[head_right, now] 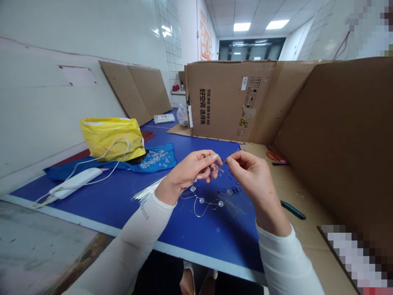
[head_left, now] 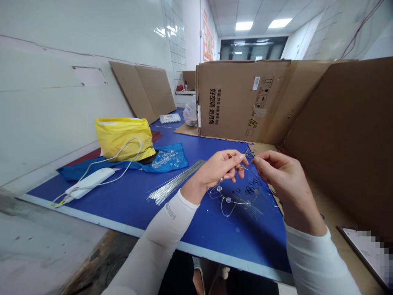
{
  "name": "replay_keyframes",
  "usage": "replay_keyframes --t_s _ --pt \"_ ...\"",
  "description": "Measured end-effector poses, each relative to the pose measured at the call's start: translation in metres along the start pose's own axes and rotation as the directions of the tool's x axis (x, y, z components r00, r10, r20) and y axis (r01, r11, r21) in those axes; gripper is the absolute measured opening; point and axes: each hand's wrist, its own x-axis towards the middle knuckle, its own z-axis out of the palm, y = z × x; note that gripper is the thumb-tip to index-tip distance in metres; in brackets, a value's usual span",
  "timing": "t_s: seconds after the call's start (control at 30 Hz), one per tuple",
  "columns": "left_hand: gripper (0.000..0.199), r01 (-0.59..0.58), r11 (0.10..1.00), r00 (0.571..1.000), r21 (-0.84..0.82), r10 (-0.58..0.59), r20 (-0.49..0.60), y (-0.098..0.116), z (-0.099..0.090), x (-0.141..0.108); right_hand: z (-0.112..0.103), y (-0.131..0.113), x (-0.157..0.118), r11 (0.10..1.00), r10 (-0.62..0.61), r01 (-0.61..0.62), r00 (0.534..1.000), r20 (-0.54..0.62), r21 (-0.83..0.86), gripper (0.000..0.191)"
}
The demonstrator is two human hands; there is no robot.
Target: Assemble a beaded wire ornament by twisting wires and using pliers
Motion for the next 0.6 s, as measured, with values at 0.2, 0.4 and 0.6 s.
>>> replay_keyframes --t_s 0.2,0.4,0.6 --pt "0.029 0.011 1.000 1.000 0.003 -0.011 -0.003 -0.0009 -0.0006 0.0001 0.0010 -0.0015 -0.0001 0.998 0.036 -0.036 0.999 0.008 0.050 0.018" --pt "0.026 -0.002 1.000 1.000 -0.003 0.002 -0.022 -0.0004 0.0001 0.0001 0.0030 0.0032 0.0057 0.987 0.072 -0.078 0.996 0.047 0.143 0.023" --pt "0.025 -0.033 0.999 0.999 -0.026 0.033 -0.024 0.0019 0.0007 -0.0009 0.0018 0.0044 0.0068 0.990 0.071 -0.074 0.997 0.027 0.118 0.021"
